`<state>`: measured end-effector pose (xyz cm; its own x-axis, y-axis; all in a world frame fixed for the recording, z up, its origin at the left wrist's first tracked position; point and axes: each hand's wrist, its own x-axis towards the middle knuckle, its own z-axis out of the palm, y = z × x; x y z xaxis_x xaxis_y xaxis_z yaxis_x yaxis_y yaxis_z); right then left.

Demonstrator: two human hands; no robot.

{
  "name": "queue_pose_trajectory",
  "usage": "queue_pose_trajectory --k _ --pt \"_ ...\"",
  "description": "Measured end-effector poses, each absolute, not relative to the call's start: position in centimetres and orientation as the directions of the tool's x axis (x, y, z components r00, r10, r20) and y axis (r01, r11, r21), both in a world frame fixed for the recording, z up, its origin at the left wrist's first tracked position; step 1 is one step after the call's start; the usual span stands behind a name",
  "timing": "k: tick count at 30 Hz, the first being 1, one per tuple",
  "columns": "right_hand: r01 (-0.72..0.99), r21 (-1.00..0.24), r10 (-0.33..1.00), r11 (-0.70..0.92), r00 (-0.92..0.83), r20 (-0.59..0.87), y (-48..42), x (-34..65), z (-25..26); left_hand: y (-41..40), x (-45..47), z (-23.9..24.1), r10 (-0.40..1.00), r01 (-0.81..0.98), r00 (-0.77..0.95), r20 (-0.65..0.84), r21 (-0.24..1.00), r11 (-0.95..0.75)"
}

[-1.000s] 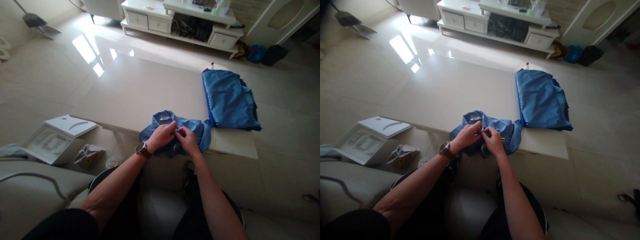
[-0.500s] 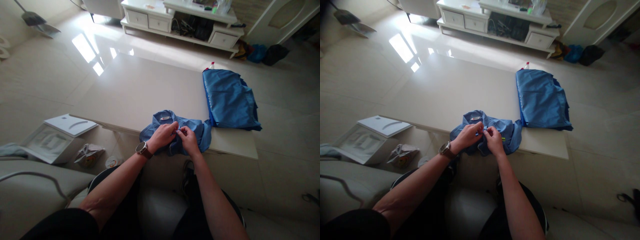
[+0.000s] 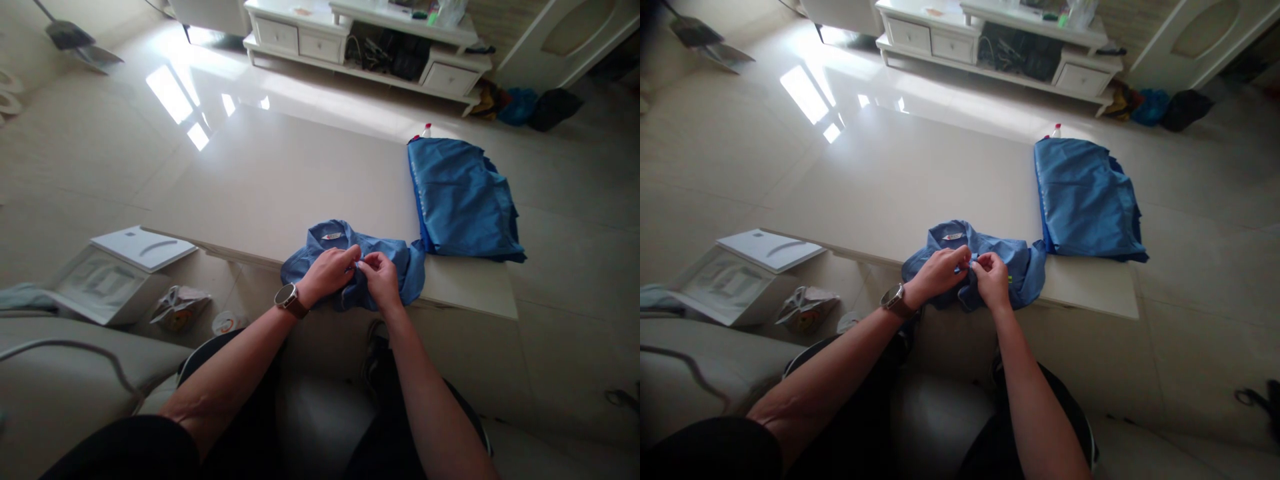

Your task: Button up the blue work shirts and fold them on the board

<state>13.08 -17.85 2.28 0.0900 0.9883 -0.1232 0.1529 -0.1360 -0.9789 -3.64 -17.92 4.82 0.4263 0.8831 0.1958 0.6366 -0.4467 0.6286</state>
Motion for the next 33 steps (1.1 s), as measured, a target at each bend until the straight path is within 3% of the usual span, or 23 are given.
queue_pose_trajectory --k 11,15,20,28,33 --pt "-0.010 -0.982 0.979 -0.191 0.076 -0.191 -17.8 13.2 2.2 -18.0 -3.3 4.9 0.933 0.577 0.308 0.185 0.743 -0.338" --pt "-0.012 -0.981 0.981 -0.192 -0.030 -0.191 -17.9 13.3 3.2 -18.0 -3.5 4.9 0.954 0.552 0.251 0.165 0.785 -0.282" --pt "0.086 -0.980 0.971 -0.182 -0.140 -0.193 -17.6 14.0 3.6 -17.8 -3.9 5.2 0.956 0.502 0.268 0.121 0.829 -0.245" --pt "0.395 -0.918 0.993 -0.022 -0.100 -0.067 -17.8 14.3 4.0 -17.7 -3.6 4.7 0.952 0.489 0.283 0.116 0.836 -0.248" --pt "0.426 -0.904 0.993 0.032 -0.120 -0.022 -18.0 14.3 4.6 -17.7 -3.5 4.6 0.950 0.472 0.292 0.109 0.848 -0.242"
